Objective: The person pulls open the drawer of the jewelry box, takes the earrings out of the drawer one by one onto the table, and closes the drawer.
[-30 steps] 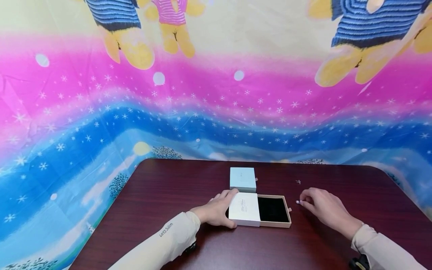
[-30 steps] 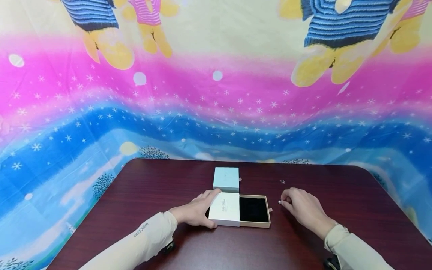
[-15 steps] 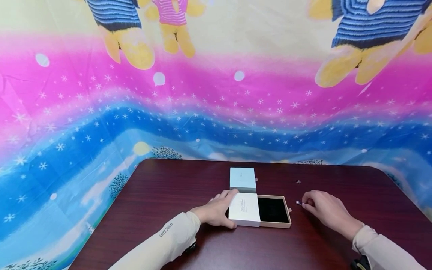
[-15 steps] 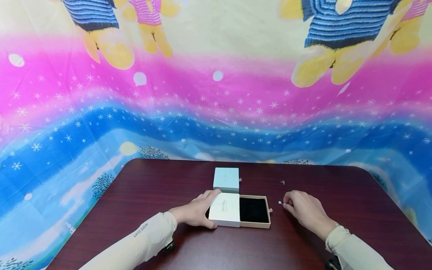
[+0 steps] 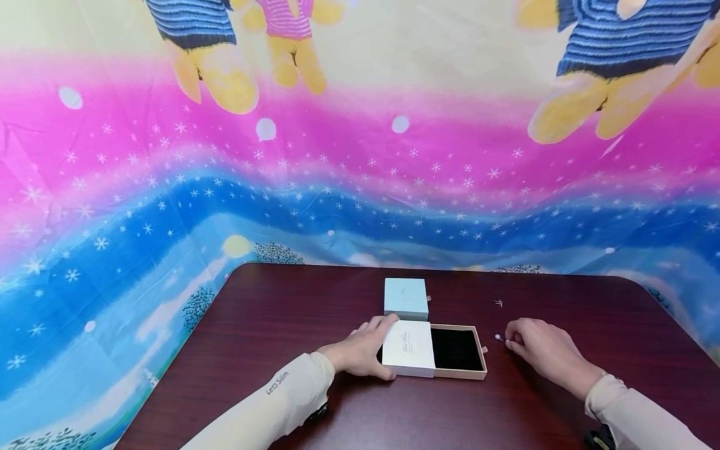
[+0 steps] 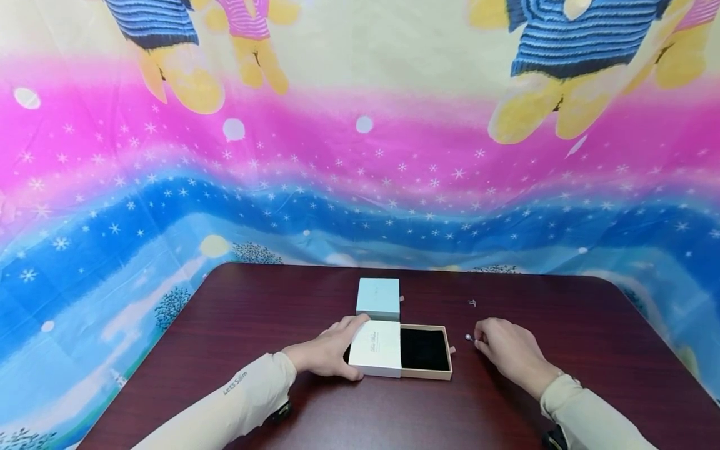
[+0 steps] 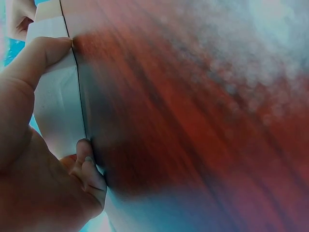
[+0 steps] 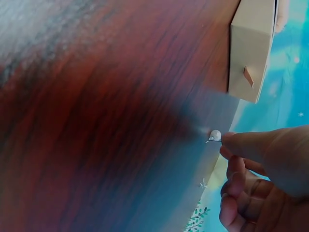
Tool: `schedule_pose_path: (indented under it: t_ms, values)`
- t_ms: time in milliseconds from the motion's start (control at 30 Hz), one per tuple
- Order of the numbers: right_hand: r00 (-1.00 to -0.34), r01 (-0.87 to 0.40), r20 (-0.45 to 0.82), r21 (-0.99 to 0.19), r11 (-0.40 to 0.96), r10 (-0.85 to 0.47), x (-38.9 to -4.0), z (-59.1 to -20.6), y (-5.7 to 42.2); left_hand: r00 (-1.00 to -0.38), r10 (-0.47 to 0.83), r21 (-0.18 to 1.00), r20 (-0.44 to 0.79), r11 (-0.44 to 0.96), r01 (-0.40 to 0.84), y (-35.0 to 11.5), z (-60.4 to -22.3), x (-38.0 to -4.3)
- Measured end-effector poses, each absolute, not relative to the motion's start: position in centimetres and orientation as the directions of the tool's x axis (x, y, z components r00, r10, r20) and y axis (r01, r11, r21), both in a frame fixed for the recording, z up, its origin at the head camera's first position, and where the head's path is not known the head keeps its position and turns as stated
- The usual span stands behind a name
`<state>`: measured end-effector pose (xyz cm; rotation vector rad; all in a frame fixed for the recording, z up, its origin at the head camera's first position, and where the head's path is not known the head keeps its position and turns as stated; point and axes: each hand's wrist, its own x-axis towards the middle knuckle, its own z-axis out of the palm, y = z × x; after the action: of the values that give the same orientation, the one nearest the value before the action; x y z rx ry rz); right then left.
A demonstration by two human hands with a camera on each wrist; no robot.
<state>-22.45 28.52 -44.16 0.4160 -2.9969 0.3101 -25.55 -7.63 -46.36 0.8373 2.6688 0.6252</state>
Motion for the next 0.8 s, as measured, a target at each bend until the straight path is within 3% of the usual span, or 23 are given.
schedule_pose_path:
  t_ms: [800]
  values:
    - [-0.945,-0.319,0.132,-0.168,0.933,-0.299,-23.1,-44.53,28.18,-0.79,0.6,0.475,-0.127,0.736,0.483,-7.59,-46.1,-25.52]
